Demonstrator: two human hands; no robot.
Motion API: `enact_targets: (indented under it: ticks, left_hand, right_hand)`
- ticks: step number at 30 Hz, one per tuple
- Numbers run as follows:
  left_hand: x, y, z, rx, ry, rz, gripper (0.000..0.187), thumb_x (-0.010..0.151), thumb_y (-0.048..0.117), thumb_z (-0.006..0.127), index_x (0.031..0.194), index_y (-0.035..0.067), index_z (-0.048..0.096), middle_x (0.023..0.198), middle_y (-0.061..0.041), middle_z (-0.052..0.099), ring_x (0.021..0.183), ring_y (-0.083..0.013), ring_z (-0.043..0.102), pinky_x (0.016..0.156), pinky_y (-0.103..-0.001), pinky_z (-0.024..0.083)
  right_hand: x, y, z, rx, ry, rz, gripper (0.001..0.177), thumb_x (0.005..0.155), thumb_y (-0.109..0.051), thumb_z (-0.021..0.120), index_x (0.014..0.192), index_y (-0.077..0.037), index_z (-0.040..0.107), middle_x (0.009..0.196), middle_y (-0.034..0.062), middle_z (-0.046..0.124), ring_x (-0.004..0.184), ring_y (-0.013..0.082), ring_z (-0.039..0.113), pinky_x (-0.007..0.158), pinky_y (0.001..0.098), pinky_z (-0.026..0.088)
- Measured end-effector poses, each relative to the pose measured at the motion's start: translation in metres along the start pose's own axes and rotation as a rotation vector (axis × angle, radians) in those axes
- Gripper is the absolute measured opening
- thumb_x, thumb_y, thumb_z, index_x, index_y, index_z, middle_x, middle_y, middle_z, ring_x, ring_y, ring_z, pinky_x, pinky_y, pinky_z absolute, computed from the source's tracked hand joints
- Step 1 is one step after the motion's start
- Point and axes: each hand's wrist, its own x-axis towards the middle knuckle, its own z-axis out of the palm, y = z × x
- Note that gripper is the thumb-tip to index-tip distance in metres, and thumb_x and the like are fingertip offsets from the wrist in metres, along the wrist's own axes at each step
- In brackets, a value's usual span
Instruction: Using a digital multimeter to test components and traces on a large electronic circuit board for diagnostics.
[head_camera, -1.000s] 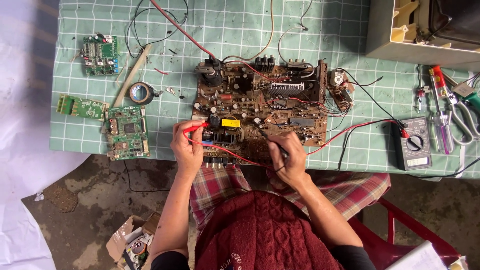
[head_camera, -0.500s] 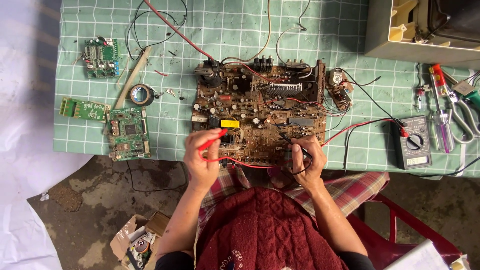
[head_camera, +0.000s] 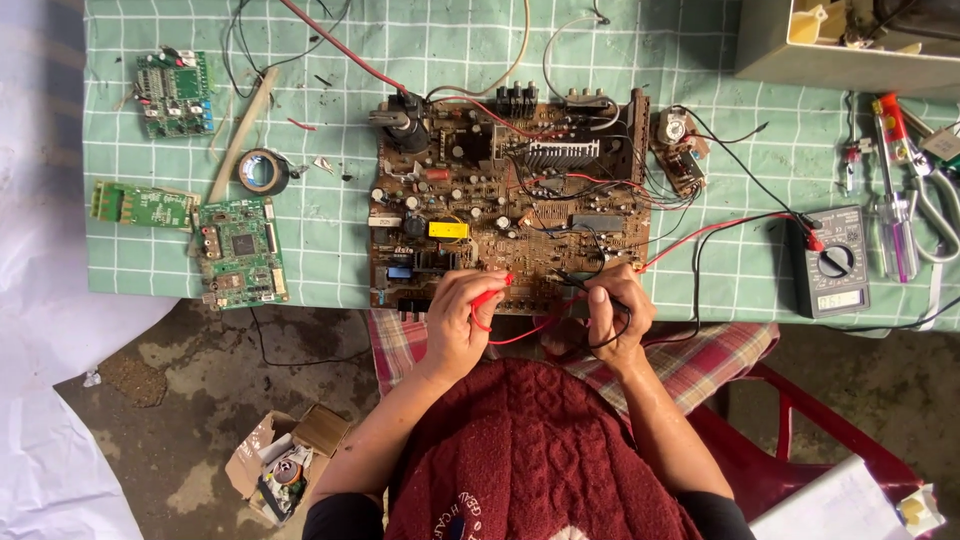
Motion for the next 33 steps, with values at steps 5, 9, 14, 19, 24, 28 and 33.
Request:
enact_targets:
  ticks: [5,9,14,19,24,28,33]
  left_hand:
    - [0.009,0.008,0.003,0.01,-0.02,-0.028,0.013,0.099,0.008,0.063,0.111,0.01,0.068,0.112,-0.008,0.075,0.101,-0.0251,0.068,0.091,-0.039,0.055]
    - [0.013,0.012,0.009,0.031,-0.021,-0.051,0.012,0.099,0.01,0.065,0.111,0.011,0.069,0.113,-0.006,0.076,0.101,-0.0251,0.069,0.089,-0.039,0.056]
    - [0.012,0.013,0.006,0.022,0.004,-0.074,0.011,0.101,0.008,0.062,0.111,0.007,0.067,0.113,-0.01,0.074,0.103,-0.0291,0.069,0.09,-0.042,0.057]
    - [0.016,0.018,0.005,0.035,-0.007,-0.075,0.011,0.101,0.007,0.061,0.111,0.007,0.067,0.114,-0.01,0.073,0.105,-0.029,0.069,0.091,-0.041,0.057]
    - [0.011,0.012,0.008,0.052,-0.011,-0.068,0.011,0.101,0.007,0.062,0.11,0.007,0.068,0.114,-0.01,0.073,0.106,-0.0293,0.069,0.092,-0.041,0.057]
    - [0.012,0.013,0.008,0.055,-0.003,-0.062,0.01,0.101,0.008,0.062,0.108,0.007,0.068,0.111,-0.01,0.073,0.105,-0.0294,0.07,0.091,-0.041,0.057]
    - [0.01,0.009,0.009,0.074,-0.013,-0.054,0.008,0.1,0.01,0.063,0.107,0.008,0.068,0.11,-0.009,0.074,0.103,-0.0295,0.071,0.089,-0.041,0.058]
  right_hand:
    - [0.007,-0.005,0.003,-0.004,-0.049,-0.001,0.022,0.103,-0.011,0.062,0.093,0.006,0.072,0.069,0.0146,0.065,0.061,0.0304,0.059,0.059,0.0398,0.052]
    - [0.012,-0.009,0.005,-0.034,-0.106,-0.005,0.018,0.101,-0.01,0.065,0.097,0.005,0.074,0.073,0.0152,0.069,0.066,0.034,0.063,0.062,0.0431,0.053]
    - [0.02,-0.02,0.007,-0.058,-0.158,0.043,0.017,0.101,-0.012,0.067,0.098,0.002,0.075,0.076,0.014,0.07,0.07,0.0352,0.062,0.065,0.043,0.053]
    - [0.02,-0.02,0.008,-0.095,-0.176,0.064,0.017,0.102,-0.014,0.066,0.098,0.0,0.074,0.078,0.0134,0.07,0.071,0.0348,0.062,0.066,0.0431,0.053]
    - [0.016,-0.015,0.005,-0.09,-0.204,0.083,0.017,0.103,-0.016,0.066,0.1,-0.002,0.075,0.081,0.0138,0.069,0.075,0.0344,0.062,0.069,0.0425,0.052]
    - [0.019,-0.016,0.004,-0.073,-0.217,0.092,0.017,0.103,-0.016,0.065,0.101,-0.001,0.074,0.083,0.0137,0.07,0.076,0.0343,0.062,0.069,0.0428,0.052]
    - [0.019,-0.015,0.003,-0.058,-0.233,0.111,0.016,0.103,-0.016,0.066,0.102,-0.001,0.072,0.086,0.0135,0.071,0.077,0.035,0.063,0.07,0.0432,0.053]
